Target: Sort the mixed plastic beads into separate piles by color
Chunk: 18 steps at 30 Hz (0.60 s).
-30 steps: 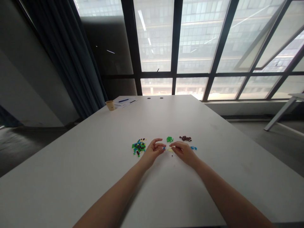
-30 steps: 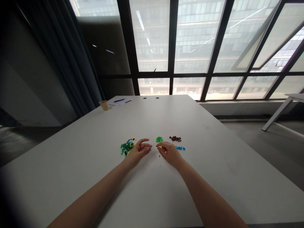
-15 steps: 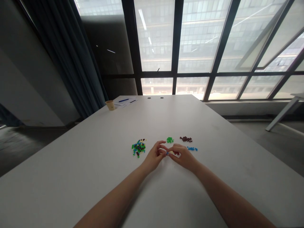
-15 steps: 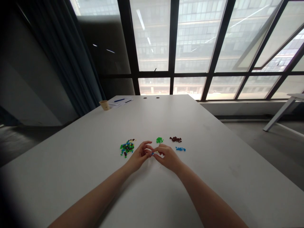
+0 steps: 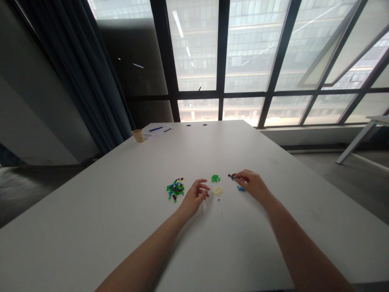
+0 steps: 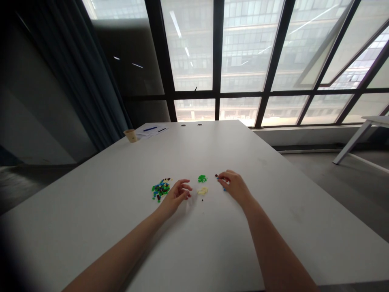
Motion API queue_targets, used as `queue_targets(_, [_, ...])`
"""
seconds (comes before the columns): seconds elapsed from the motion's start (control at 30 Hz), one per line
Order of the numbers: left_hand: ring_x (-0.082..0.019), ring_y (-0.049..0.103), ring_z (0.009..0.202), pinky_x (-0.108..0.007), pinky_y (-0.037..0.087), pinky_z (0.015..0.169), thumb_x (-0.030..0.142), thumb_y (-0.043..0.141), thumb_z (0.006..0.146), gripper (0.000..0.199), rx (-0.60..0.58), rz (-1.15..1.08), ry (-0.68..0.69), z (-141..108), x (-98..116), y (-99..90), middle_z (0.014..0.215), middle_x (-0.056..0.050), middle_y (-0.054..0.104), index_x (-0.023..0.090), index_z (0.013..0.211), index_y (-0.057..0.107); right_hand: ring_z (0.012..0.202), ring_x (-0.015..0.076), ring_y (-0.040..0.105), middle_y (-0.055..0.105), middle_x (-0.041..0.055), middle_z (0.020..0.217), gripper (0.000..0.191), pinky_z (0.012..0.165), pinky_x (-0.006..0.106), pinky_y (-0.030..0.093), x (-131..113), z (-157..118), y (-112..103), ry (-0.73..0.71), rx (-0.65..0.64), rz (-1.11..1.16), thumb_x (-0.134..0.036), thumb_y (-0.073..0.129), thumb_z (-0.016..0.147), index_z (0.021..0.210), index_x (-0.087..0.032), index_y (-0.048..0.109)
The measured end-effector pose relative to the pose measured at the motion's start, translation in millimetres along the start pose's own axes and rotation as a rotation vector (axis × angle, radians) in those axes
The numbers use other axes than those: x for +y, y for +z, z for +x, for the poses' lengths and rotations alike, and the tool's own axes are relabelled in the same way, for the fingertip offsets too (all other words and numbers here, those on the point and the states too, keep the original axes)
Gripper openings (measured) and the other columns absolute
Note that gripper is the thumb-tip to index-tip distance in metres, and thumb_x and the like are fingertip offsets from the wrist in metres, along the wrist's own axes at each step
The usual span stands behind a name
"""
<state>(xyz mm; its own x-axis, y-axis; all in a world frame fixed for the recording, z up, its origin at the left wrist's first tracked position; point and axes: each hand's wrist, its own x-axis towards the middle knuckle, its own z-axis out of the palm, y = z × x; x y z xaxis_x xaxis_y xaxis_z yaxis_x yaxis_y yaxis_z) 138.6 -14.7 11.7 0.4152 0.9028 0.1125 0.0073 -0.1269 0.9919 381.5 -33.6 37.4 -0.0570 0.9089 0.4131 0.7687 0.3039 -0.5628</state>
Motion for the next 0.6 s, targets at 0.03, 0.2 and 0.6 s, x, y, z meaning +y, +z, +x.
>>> queue_targets(0.03, [-0.010, 0.054, 0.069, -0.025, 0.042, 0.065, 0.024, 0.052, 0.075, 0.032, 0.007, 0.014, -0.003, 0, 0, -0.7, 0.087, -0.002, 0.053, 0.020, 0.105, 0.044, 0.059, 0.0114, 0.047, 0.053, 0.0008, 0.065, 0.016, 0.059, 0.023, 0.036, 13, 1, -8, 0.086, 0.026, -0.072, -0.026, 0.053, 0.073, 0.078, -0.018, 0.066])
queue_targets(0.2, [-0.011, 0.054, 0.069, -0.025, 0.041, 0.064, 0.024, 0.052, 0.074, 0.031, 0.009, 0.053, -0.012, 0, 1, -3.3, 0.084, -0.003, 0.054, 0.019, 0.104, 0.045, 0.058, 0.0120, 0.049, 0.054, 0.0008, 0.062, 0.016, 0.057, 0.022, 0.035, 57, -3, -21, 0.398, -0.063, -0.267, -0.027, 0.056, 0.069, 0.076, -0.020, 0.068])
queue_targets(0.6, [-0.012, 0.055, 0.068, -0.027, 0.042, 0.065, 0.028, 0.055, 0.072, 0.032, 0.022, 0.058, 0.001, 2, 1, -6.6, 0.081, -0.002, 0.056, 0.018, 0.101, 0.047, 0.062, 0.0123, 0.052, 0.060, 0.0039, 0.071, 0.016, 0.057, 0.022, 0.036, 65, -5, -1, 0.525, -0.150, -0.276, -0.025, 0.058, 0.066, 0.076, -0.020, 0.070])
